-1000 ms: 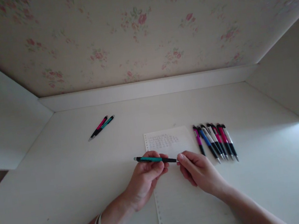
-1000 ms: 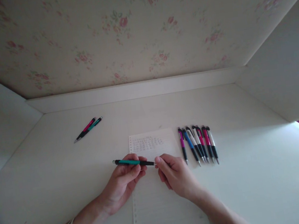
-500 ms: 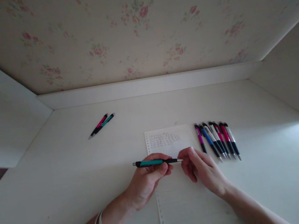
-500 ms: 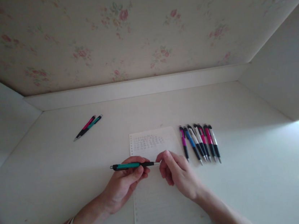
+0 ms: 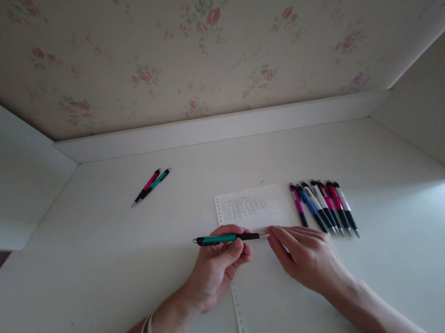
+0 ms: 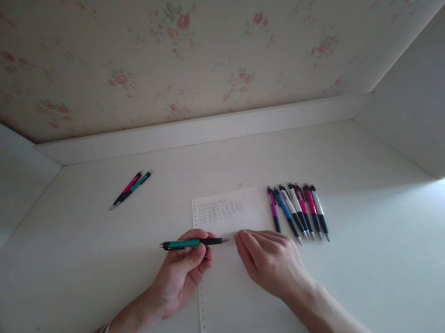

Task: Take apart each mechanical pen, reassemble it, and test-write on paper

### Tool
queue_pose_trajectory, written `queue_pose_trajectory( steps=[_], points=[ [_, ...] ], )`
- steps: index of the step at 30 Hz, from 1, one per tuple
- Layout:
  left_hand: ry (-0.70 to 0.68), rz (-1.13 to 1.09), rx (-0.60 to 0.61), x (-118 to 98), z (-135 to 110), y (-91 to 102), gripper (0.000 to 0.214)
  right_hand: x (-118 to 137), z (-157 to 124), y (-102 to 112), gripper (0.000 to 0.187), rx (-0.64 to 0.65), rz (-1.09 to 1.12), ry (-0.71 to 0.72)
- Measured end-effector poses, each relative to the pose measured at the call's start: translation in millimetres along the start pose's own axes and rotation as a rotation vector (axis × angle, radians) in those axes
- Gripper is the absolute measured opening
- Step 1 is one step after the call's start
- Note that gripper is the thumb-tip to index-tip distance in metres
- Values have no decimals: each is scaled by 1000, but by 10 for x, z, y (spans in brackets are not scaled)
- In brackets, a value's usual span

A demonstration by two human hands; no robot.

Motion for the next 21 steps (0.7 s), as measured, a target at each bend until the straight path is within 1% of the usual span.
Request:
queue_pose_trajectory(
  steps=[3, 7, 9, 11, 13, 15, 17, 19, 21],
  points=[
    [-2, 6, 15, 5, -6, 4, 22, 56, 6, -23, 29, 57, 69, -1],
    [-14, 13, 15, 33, -4, 16, 23, 104, -19, -36, 26, 53, 274, -87],
    [-22, 14, 10, 43, -3, 18, 23, 92, -46, -25, 23, 0, 391, -158],
    [-26, 19, 10, 47, -5, 15, 23, 44, -76, -13, 22, -53, 497, -264],
    [-25, 26, 16, 46, -11, 9, 23, -18, -100, -23, 28, -57, 623, -397],
    [-19, 34, 14, 45, -18, 6, 22, -62, -111, -55, 37, -17, 786, -516],
    [-13, 42, 8, 47, -24, 9, 22, -72, -108, -93, 43, 38, 928, -586],
    [-6, 47, 7, 55, -27, 13, 23, -50, -95, -121, 46, 107, 976, -586],
    [-6, 51, 17, 64, -27, 14, 23, -12, -77, -128, 48, 172, 925, -525]
  ],
)
Point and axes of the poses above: each hand's wrist, its own z-axis towards the middle knuckle, its own y-axis out of the back of the hand, x = y × z, the point moved 4 cm from there along z, towards the middle knuckle, and after that the axes turned 4 degrees about -x, right-handed, at the moved point
